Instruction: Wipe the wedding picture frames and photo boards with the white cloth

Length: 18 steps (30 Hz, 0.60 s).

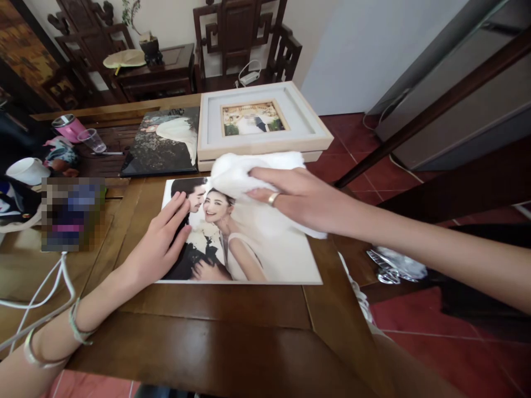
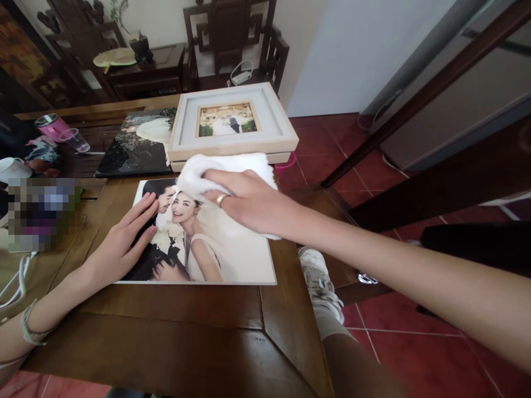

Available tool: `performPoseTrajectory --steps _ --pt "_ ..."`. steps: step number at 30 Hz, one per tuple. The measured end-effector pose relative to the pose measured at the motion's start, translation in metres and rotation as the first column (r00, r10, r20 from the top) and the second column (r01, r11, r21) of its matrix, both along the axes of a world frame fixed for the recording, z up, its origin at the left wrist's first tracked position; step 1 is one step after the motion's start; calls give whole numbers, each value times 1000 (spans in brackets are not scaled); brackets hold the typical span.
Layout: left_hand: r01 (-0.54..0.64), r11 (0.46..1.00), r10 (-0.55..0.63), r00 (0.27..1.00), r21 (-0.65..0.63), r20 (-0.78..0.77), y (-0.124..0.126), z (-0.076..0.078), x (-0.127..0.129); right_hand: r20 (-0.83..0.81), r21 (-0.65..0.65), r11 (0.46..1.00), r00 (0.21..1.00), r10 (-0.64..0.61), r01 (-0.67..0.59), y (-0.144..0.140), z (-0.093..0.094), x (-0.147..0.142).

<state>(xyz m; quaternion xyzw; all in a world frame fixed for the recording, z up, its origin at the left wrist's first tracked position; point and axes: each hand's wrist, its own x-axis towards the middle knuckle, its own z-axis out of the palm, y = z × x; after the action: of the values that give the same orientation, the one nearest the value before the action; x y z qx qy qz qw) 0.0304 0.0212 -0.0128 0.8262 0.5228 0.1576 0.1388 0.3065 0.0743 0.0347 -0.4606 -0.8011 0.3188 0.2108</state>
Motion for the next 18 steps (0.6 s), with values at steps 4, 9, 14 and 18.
performPoseTrajectory --steps 4,9,14,18 --pt "-10 1000 10 1000 3 -8 -1 2 2 98 71 996 994 -51 44 -7 -4 29" --pt "-17 1000 17 1000 1 2 -1 3 2 184 388 902 975 126 -190 -49 -26 26" --pt "5 1000 -5 1000 12 8 0 2 1 134 452 798 915 380 -398 -111 -35 5" --pt "15 1000 -15 1000 1 7 0 2 1 143 392 779 869 474 -490 -115 -27 1"
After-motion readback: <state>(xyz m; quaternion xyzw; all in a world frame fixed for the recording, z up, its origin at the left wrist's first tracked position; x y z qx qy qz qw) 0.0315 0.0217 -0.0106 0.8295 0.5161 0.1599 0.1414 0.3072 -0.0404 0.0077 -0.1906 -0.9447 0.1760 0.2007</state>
